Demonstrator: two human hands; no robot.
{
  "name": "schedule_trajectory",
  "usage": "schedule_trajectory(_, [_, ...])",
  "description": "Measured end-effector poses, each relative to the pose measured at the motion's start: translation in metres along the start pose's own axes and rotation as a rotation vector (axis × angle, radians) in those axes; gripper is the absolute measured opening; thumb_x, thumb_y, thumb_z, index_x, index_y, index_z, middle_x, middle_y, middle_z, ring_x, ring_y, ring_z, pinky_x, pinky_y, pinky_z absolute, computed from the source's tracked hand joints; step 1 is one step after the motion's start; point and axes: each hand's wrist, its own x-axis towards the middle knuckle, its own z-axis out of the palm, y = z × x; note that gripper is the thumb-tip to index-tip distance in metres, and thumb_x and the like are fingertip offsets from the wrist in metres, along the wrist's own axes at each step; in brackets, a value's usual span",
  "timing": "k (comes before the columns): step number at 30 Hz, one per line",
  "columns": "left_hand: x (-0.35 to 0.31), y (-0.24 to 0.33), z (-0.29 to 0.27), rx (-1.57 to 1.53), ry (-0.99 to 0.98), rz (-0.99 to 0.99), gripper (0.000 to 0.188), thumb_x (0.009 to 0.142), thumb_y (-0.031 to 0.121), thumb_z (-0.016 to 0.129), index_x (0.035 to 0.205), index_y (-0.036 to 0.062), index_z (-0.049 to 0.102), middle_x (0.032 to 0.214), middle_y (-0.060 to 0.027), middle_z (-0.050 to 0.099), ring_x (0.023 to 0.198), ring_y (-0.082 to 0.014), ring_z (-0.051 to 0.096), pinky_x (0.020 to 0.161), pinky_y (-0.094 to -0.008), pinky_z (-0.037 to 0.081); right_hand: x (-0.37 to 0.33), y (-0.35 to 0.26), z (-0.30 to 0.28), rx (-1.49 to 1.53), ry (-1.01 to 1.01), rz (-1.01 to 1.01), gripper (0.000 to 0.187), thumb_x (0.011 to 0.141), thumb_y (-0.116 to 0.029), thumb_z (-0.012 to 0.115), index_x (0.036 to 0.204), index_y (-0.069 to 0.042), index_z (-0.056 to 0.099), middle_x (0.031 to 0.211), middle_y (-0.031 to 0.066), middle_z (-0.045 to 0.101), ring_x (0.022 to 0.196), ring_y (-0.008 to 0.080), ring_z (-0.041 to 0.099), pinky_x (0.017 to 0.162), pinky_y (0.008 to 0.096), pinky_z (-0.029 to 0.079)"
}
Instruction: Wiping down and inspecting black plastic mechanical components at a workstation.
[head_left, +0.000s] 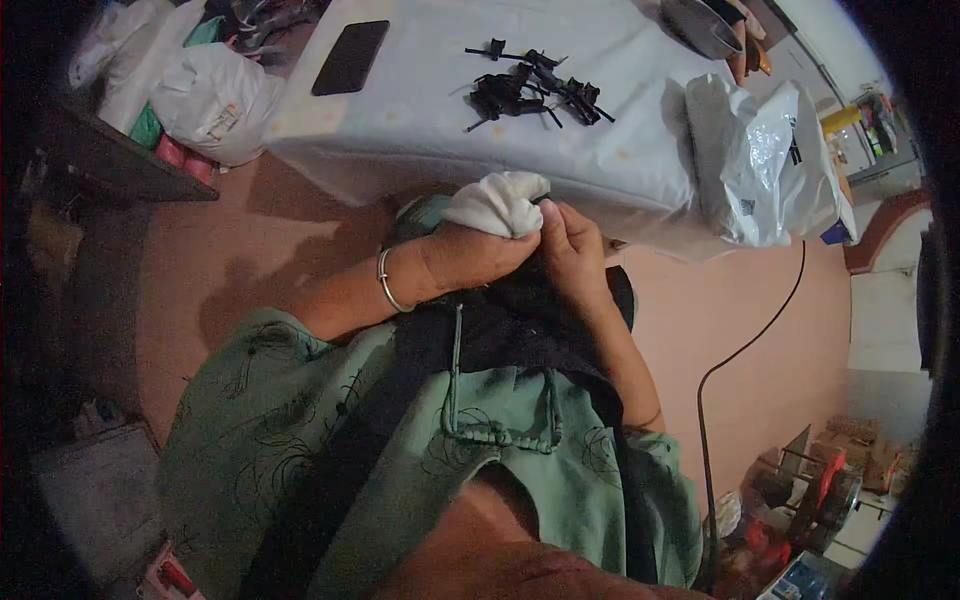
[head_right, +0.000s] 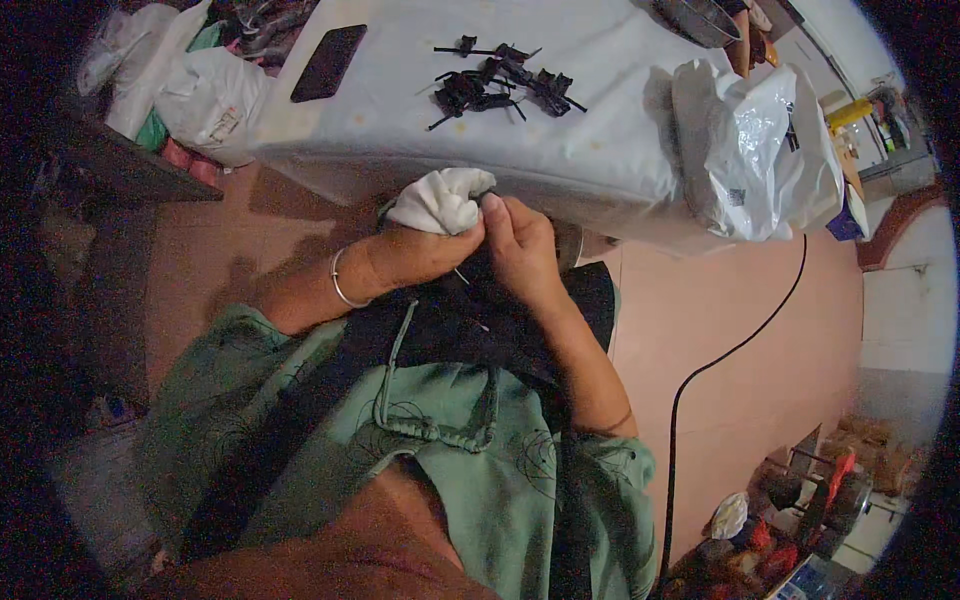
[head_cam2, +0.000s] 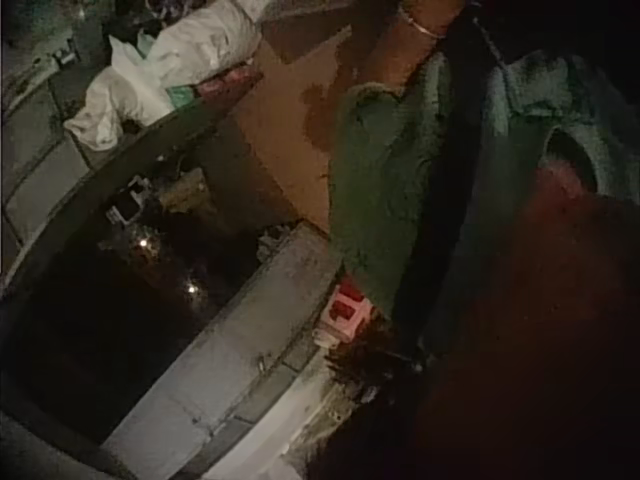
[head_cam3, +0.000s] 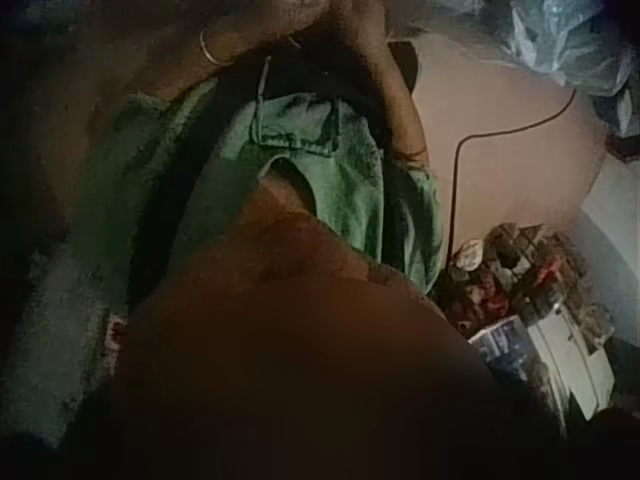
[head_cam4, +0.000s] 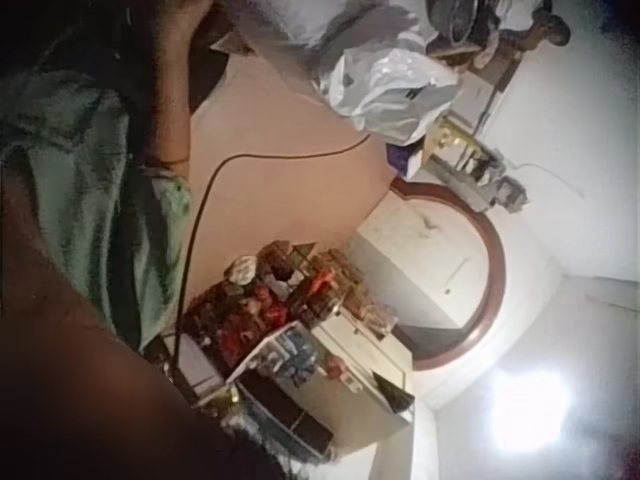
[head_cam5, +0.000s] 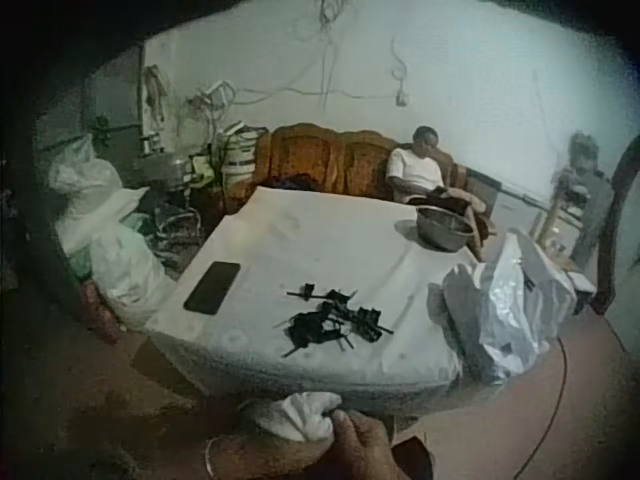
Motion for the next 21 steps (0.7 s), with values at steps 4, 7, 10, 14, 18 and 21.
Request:
schedule_trajectory(4, [-0.004, -0.007, 0.003, 0.131, -0.064, -0.017, 0.02, 0.076, 0.018, 0.052, 0.088, 0.002, 0.054, 0.08, -0.0183, 0.055, 0.074, -0.0371, 0.054, 0.063, -0.0429, 0.044, 0.003, 0.009, 0.012, 0.09, 0.009, 0.046, 0.03, 0.092, -0.025, 0.045, 0.083, 0.0, 0.057, 0.071, -0.0035, 0.053, 0.067, 0.004, 0.044, 0.061, 0.0207, 0.038])
schedule_trajectory(7, [-0.01, -0.009, 0.008, 0.165, -0.073, -0.086, 0.019, 0.076, 0.017, 0.052, 0.087, 0.002, 0.054, 0.081, -0.0183, 0.056, 0.076, -0.0367, 0.054, 0.065, -0.0422, 0.044, -0.002, 0.02, 0.016, 0.102, 0.026, 0.084, 0.029, 0.092, -0.025, 0.044, 0.086, 0.0, 0.058, 0.071, -0.0039, 0.053, 0.065, 0.0032, 0.043, 0.06, 0.0195, 0.038])
schedule_trajectory(10, [-0.01, -0.004, 0.007, 0.023, 0.024, -0.134, 0.019, 0.075, 0.016, 0.054, 0.088, 0.0018, 0.055, 0.083, -0.0182, 0.056, 0.078, -0.0356, 0.055, 0.068, -0.0407, 0.045, -0.002, 0.014, 0.011, 0.158, -0.003, 0.121, 0.028, 0.092, -0.025, 0.044, 0.087, -0.001, 0.058, 0.07, -0.0053, 0.051, 0.062, 0.0022, 0.041, 0.056, 0.0182, 0.035])
schedule_trajectory(14, [-0.009, -0.012, 0.0, -0.022, 0.063, -0.18, 0.021, 0.074, 0.013, 0.056, 0.091, 0.0015, 0.055, 0.085, -0.0173, 0.057, 0.081, -0.0335, 0.055, 0.072, -0.0387, 0.044, -0.007, -0.009, -0.002, 0.237, -0.086, 0.156, 0.027, 0.093, -0.025, 0.043, 0.081, -0.004, 0.055, 0.067, -0.0084, 0.046, 0.059, 0.0011, 0.036, 0.051, 0.017, 0.029])
schedule_trajectory(18, [-0.008, -0.005, -0.001, -0.071, 0.029, -0.196, 0.02, 0.074, 0.013, 0.056, 0.091, 0.0019, 0.055, 0.088, -0.0164, 0.057, 0.082, -0.033, 0.054, 0.074, -0.0387, 0.043, -0.006, -0.007, 0.0, 0.205, -0.077, 0.134, 0.028, 0.092, -0.025, 0.044, 0.077, -0.005, 0.053, 0.066, -0.0091, 0.044, 0.058, 0.001, 0.036, 0.05, 0.0168, 0.029])
schedule_trajectory(21, [-0.01, -0.002, -0.003, -0.016, 0.015, -0.149, 0.02, 0.075, 0.014, 0.056, 0.091, 0.0021, 0.055, 0.089, -0.0166, 0.056, 0.084, -0.0327, 0.054, 0.075, -0.0388, 0.043, -0.006, -0.014, 0.001, 0.118, -0.084, 0.085, 0.026, 0.092, -0.024, 0.044, 0.08, -0.004, 0.054, 0.067, -0.0086, 0.045, 0.059, 0.0011, 0.036, 0.05, 0.0168, 0.029])
